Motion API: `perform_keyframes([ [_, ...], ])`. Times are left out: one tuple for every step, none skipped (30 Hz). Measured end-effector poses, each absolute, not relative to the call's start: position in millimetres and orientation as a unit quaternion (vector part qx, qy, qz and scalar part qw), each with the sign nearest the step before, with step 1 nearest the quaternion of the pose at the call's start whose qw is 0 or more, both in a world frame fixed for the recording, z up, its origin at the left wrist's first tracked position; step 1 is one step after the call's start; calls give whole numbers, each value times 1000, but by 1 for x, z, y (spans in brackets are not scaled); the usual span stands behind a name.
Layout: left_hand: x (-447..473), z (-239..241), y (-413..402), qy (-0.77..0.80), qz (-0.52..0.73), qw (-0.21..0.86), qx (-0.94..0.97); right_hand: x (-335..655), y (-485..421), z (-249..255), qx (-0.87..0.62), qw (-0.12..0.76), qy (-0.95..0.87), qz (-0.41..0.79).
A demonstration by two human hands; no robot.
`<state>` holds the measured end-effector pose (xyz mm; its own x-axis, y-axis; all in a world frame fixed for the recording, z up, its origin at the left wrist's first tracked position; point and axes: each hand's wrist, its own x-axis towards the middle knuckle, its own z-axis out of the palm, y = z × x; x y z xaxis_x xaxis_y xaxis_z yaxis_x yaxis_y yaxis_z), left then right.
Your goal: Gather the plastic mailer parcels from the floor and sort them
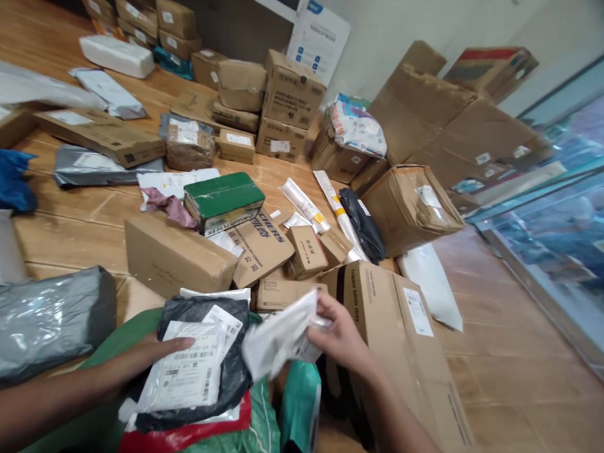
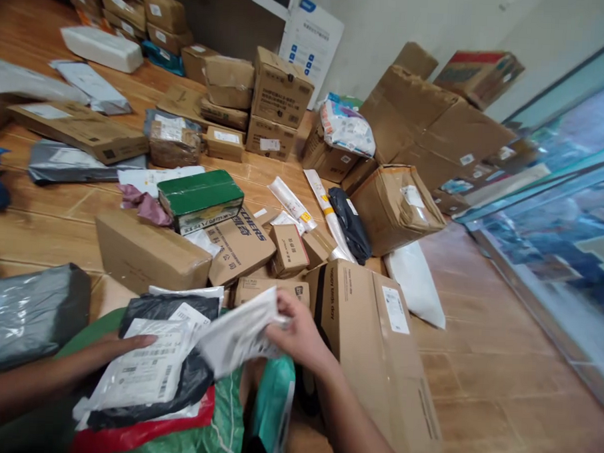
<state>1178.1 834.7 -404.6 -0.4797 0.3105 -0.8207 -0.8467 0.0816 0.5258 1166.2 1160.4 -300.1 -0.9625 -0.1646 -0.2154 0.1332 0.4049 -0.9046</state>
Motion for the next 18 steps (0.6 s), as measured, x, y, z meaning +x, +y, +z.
perform_keyframes([
  [1178, -407, 835, 583, 635, 457, -219, 1161, 1141, -281, -139, 209, 819, -516],
  [1178, -409, 836, 603, 629, 445, -205, 1157, 1118, -269, -281, 264, 800, -460],
  [1178, -413, 836, 641, 615, 413, -200, 1153, 1093, -265, -396, 252, 787, -402],
  [1179, -417, 837, 693, 592, 360, -200, 1151, 1067, -268, -483, 211, 780, -338],
  [1180, -422, 836, 752, 561, 286, -193, 1149, 1044, -278, -533, 159, 781, -284],
  [1182, -427, 835, 806, 527, 204, -176, 1148, 1023, -291, -573, 123, 775, -238],
  [1184, -432, 833, 847, 493, 135, -144, 1148, 1007, -306, -600, 84, 770, -200],
  [1186, -436, 830, 871, 474, 91, -93, 1148, 996, -320, -608, 48, 773, -175],
  [1188, -438, 827, 881, 467, 67, -29, 1150, 991, -333, -604, 18, 780, -163],
  [1190, -439, 823, 886, 460, 53, 25, 1153, 991, -343, -582, -10, 796, -166],
  [1192, -438, 820, 892, 447, 43, 55, 1156, 995, -350, -540, -28, 822, -181],
  [1194, -436, 817, 901, 428, 32, 68, 1161, 1002, -355, -481, -30, 852, -204],
  [1195, -431, 815, 912, 402, 21, 81, 1165, 1010, -359, -413, -14, 881, -228],
  [1195, -425, 814, 924, 371, 11, 92, 1169, 1019, -361, -346, 19, 905, -248],
  [1194, -419, 813, 935, 339, 11, 105, 1173, 1027, -362, -282, 59, 921, -261],
  [1192, -412, 814, 942, 313, 25, 117, 1175, 1034, -363, -231, 100, 930, -267],
  [1189, -405, 816, 947, 293, 52, 123, 1177, 1039, -364, -193, 135, 934, -269],
  [1186, -398, 819, 949, 279, 87, 121, 1177, 1042, -365, -163, 159, 935, -272],
])
